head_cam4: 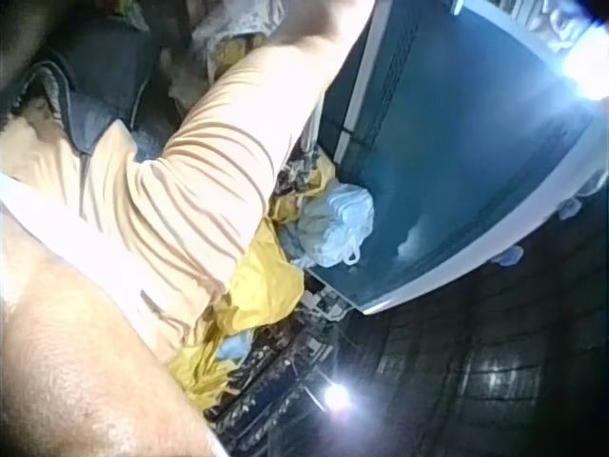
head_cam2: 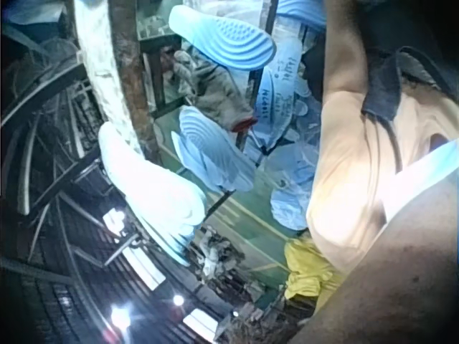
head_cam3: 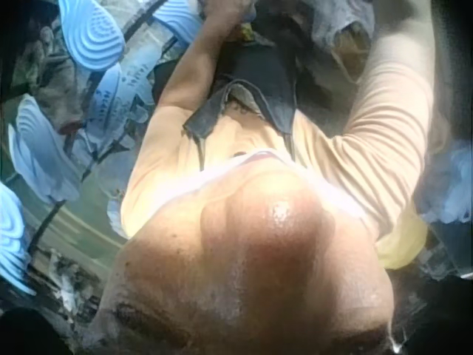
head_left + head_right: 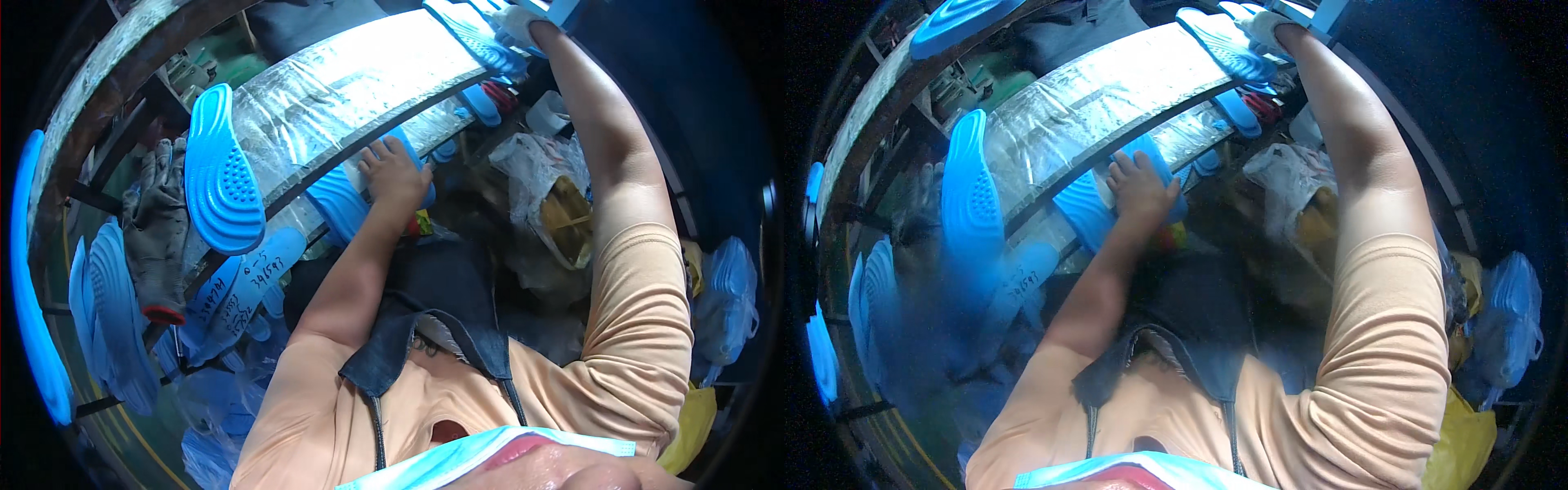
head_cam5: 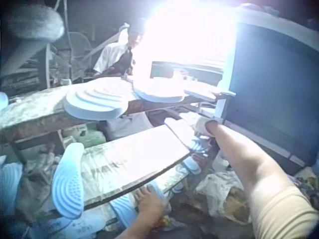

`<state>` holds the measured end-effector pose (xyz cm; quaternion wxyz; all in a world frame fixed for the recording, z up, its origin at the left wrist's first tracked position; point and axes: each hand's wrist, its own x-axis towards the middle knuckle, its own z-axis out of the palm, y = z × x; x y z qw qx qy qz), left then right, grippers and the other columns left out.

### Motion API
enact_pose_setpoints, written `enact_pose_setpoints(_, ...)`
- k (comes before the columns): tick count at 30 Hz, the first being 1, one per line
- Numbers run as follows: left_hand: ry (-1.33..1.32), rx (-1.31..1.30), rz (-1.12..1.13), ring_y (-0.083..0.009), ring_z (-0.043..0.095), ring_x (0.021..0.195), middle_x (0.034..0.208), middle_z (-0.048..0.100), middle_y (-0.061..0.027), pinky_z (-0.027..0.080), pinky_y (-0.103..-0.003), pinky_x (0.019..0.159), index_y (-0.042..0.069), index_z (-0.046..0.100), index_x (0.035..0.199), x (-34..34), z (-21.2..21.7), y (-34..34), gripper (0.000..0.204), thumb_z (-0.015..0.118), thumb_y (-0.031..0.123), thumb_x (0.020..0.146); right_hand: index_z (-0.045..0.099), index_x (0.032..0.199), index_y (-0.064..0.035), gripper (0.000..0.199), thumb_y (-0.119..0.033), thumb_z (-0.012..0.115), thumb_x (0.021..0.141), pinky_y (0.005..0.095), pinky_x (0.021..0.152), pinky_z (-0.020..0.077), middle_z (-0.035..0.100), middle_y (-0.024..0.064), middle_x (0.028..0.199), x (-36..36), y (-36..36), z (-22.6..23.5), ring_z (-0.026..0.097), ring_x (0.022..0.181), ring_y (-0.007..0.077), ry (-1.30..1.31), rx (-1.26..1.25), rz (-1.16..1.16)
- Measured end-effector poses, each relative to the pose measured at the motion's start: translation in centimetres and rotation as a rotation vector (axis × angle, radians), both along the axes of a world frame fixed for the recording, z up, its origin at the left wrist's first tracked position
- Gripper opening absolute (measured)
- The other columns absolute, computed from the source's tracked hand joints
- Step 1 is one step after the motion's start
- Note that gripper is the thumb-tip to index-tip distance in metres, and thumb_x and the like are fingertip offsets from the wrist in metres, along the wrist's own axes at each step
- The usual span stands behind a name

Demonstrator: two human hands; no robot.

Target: The person removes blue shoe insoles from plastic bags and places them onto a metal rack. They then use a brush to clean the rack surface and handle yellow sacks nearby.

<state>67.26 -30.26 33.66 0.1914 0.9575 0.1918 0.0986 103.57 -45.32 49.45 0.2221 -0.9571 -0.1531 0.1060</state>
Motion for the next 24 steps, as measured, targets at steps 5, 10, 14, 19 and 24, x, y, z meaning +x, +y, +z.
enact_pose_setpoints(5,0.002,-0.008,0.003,-0.0427,0.036,0.13,0.14,0.035,-0.0295,0.03,-0.052,0.107,-0.009,0.034,0.138,-0.8,0.3,1.3,0.088,0.071,0.046,0.08,0.055,0.134,-0.0046,0.094,-0.081,0.047,0.079,0.0451,0.102,0.0446,0.054,0.0227,0.135,-8.9,7.0,1.4,0.054,0.123,0.033,-0.356,-0.608,0.283)
enact_pose_setpoints(10,-0.052,-0.051,-0.002,-0.0439,0.034,0.131,0.138,0.038,-0.0301,0.03,-0.051,0.108,-0.011,0.034,0.137,-1.2,0.2,0.9,0.079,0.066,0.034,0.081,0.051,0.135,-0.0058,0.072,-0.06,0.047,0.088,0.045,0.098,0.0456,0.06,0.0191,0.127,-11.7,6.2,2.8,0.058,0.116,0.0322,-0.606,-0.564,0.352)
enact_pose_setpoints(14,-0.14,-0.23,-0.088,-0.0526,0.04,0.124,0.139,0.034,-0.0377,0.035,-0.055,0.105,-0.012,0.031,0.138,-1.6,0.0,2.3,0.072,0.059,0.017,0.078,0.048,0.137,-0.0065,0.062,-0.048,0.047,0.091,0.0453,0.104,0.0392,0.057,0.0209,0.131,-14.9,4.1,7.2,0.052,0.123,0.038,-0.633,-0.534,0.401)
enact_pose_setpoints(19,-0.242,-1.044,-0.216,-0.0357,0.06,0.105,0.119,0.055,-0.0263,0.051,-0.045,0.087,-0.003,0.043,0.133,-4.6,3.9,4.9,0.061,0.05,0.003,0.073,0.06,0.126,-0.0062,0.05,-0.039,0.056,0.088,0.0382,0.103,0.0414,0.06,0.0177,0.129,-25.1,-3.1,14.0,0.055,0.12,0.0322,-0.561,-0.319,0.264)
enact_pose_setpoints(24,-0.174,-1.948,-0.559,-0.0349,0.062,0.108,0.117,0.058,-0.0225,0.058,-0.045,0.086,0.001,0.039,0.139,-9.5,7.7,2.7,0.068,0.044,-0.005,0.071,0.063,0.12,-0.0052,0.045,-0.034,0.058,0.086,0.0369,0.099,0.0438,0.063,0.0149,0.122,-28.2,-8.5,16.3,0.058,0.115,0.0292,-0.313,-0.36,0.26)
